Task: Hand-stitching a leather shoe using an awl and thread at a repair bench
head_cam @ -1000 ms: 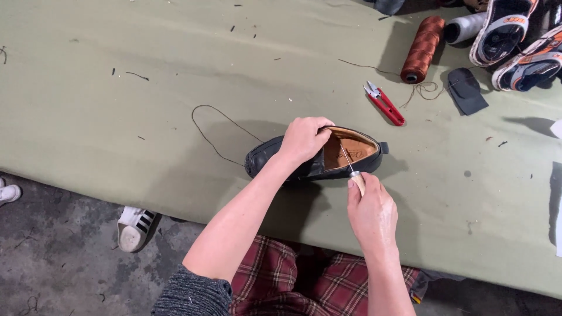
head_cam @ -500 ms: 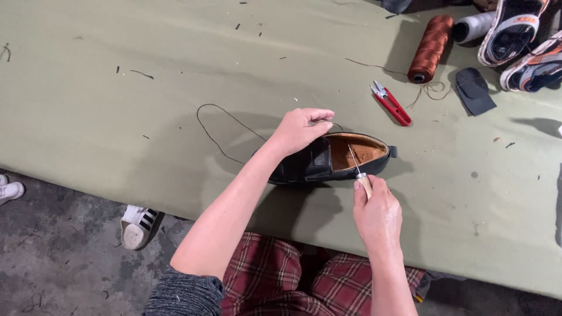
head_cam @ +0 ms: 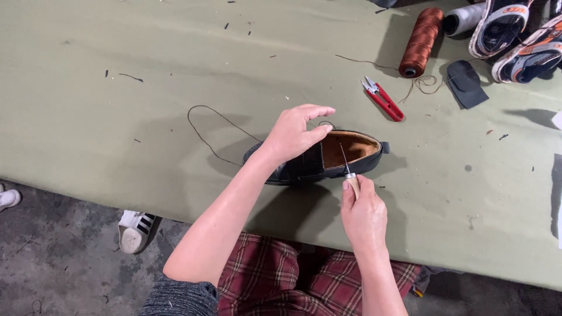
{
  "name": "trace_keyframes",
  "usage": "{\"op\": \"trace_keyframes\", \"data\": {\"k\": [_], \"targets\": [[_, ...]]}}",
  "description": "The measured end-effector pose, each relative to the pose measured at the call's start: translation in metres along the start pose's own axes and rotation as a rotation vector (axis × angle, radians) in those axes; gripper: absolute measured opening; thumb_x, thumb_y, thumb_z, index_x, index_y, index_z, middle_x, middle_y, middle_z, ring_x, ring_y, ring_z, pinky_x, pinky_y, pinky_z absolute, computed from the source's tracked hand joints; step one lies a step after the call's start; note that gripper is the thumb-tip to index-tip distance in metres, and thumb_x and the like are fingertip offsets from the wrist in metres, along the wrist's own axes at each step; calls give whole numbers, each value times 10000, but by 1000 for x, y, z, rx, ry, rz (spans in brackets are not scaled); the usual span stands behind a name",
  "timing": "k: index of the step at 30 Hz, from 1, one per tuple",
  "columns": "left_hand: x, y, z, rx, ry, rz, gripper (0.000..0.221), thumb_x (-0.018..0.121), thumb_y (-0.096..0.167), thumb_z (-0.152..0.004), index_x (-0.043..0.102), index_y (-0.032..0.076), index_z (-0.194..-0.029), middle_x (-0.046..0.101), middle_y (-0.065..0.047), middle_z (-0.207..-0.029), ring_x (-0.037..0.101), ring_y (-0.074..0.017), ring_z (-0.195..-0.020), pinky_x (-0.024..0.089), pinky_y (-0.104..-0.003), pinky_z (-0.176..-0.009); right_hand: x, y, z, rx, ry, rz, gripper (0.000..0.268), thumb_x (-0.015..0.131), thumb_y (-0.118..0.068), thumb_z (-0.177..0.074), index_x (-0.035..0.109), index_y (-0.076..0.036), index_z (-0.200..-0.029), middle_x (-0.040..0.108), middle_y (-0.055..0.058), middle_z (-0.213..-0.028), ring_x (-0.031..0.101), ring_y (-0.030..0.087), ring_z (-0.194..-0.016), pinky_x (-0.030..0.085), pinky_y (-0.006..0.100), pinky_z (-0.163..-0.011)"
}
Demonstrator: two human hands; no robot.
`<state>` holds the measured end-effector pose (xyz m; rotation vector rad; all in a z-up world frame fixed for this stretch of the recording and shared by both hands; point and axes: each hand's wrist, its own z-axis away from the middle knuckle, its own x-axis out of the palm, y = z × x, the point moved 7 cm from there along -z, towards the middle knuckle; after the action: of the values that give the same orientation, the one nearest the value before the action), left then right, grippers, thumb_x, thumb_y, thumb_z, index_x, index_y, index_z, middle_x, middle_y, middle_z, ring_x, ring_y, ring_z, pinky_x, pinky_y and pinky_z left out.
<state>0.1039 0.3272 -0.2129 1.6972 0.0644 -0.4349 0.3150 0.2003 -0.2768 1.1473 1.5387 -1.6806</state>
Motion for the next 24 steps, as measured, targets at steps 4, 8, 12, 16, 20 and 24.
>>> {"op": "trace_keyframes", "data": {"k": [4, 8, 12, 16, 20, 24], "targets": [[0, -5, 3, 22, 12, -12, 395, 716, 229, -902, 725, 114, -1280, 741, -100, -1247, 659, -306, -1249, 492, -461, -1096, -9, 5, -6, -5, -37, -12, 355, 600, -378, -1036, 650, -106, -1259, 755, 207, -1024, 726, 422, -946, 592, 557, -773], [-10, 14, 18, 80, 46, 50, 367, 718, 172, -904, 724, 95, -1262, 748, -105, -1222, 680, -311, -1216, 492, -465, -1089, -23, -6, -12, -21, -60, -36, 339, 608, -365, -1036, 659, -117, -1262, 757, 192, -1059, 721, 403, -985, 596, 541, -796], [-23, 40, 35, 113, 79, 86, 332, 736, 159, -909, 736, 123, -1239, 753, -69, -1200, 686, -265, -1210, 503, -430, -1086, -21, -9, -11, 4, -75, -80, 355, 609, -356, -1035, 648, -105, -1282, 753, 183, -1104, 714, 394, -1019, 587, 533, -829], [-33, 47, 39, 163, 126, 68, 320, 755, 141, -909, 736, 108, -1227, 755, -71, -1182, 694, -253, -1185, 509, -419, -1068, -29, -14, -12, -38, -51, -158, 333, 617, -301, -1033, 655, -73, -1273, 753, 208, -1075, 710, 403, -1014, 588, 514, -840], [-42, 78, 49, 256, 174, 122, 271, 735, 68, -930, 739, 67, -1200, 752, -99, -1166, 716, -254, -1112, 573, -350, -936, -30, -16, -13, -85, -19, -185, 302, 639, -243, -1021, 656, -34, -1238, 755, 225, -1036, 714, 409, -993, 594, 517, -831], [-88, 184, 104, 395, 406, 6, 218, 682, 7, -990, 695, 28, -1206, 719, -149, -1210, 694, -235, -1150, 553, -322, -1025, -21, -7, -20, -104, -67, -98, 410, 537, -359, -1033, 620, -23, -1253, 763, 191, -1017, 702, 456, -910, 523, 503, -709]]}}
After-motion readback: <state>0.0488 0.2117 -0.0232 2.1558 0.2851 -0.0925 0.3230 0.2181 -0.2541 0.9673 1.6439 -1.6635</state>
